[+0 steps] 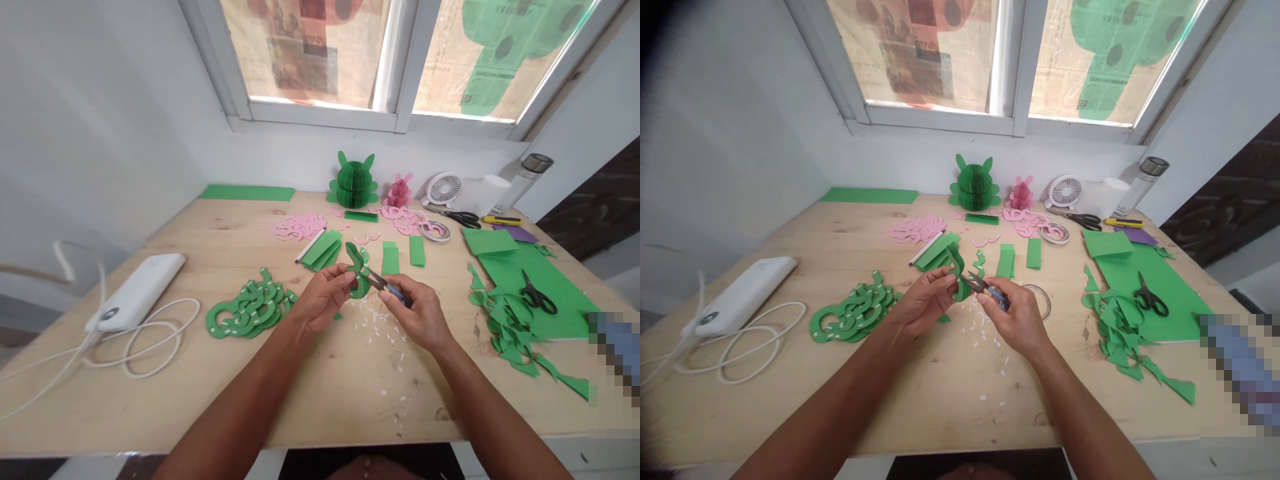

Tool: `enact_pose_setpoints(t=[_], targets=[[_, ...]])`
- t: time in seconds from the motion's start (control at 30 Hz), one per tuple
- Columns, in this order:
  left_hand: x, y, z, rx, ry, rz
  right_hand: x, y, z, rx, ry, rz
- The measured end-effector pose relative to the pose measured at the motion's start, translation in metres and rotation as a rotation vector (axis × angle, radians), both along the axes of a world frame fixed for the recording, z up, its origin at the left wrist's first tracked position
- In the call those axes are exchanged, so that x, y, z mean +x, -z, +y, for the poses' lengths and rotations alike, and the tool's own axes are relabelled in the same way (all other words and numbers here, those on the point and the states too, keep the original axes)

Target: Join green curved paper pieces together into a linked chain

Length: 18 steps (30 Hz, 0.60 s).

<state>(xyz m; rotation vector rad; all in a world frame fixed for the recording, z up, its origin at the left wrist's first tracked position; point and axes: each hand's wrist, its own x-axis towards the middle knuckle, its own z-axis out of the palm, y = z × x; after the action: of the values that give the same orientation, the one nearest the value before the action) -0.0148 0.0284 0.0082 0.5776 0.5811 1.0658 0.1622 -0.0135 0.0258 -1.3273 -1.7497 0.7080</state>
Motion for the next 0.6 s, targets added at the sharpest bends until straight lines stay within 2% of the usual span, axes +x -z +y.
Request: enact_pose_setpoints(t=[0.2,0.47,0.6], targets=[[0.0008,-0.0009,-0.0004,0.006,-0.015,-0.019,-0.0003,0.0028,0.0009,-0.036,0.04,0.06],[0.0034,-0.0002,-0.0011,-0.005,-0.047,-0.009,-0.0061,0.0036,0.0037,-0.142,0.108,0.36],[0.0086,0.0018,-0.0036,-0.019,-0.033,0.019,-0.009,0.0047,0.0034,-0.184,0.101,0.343]])
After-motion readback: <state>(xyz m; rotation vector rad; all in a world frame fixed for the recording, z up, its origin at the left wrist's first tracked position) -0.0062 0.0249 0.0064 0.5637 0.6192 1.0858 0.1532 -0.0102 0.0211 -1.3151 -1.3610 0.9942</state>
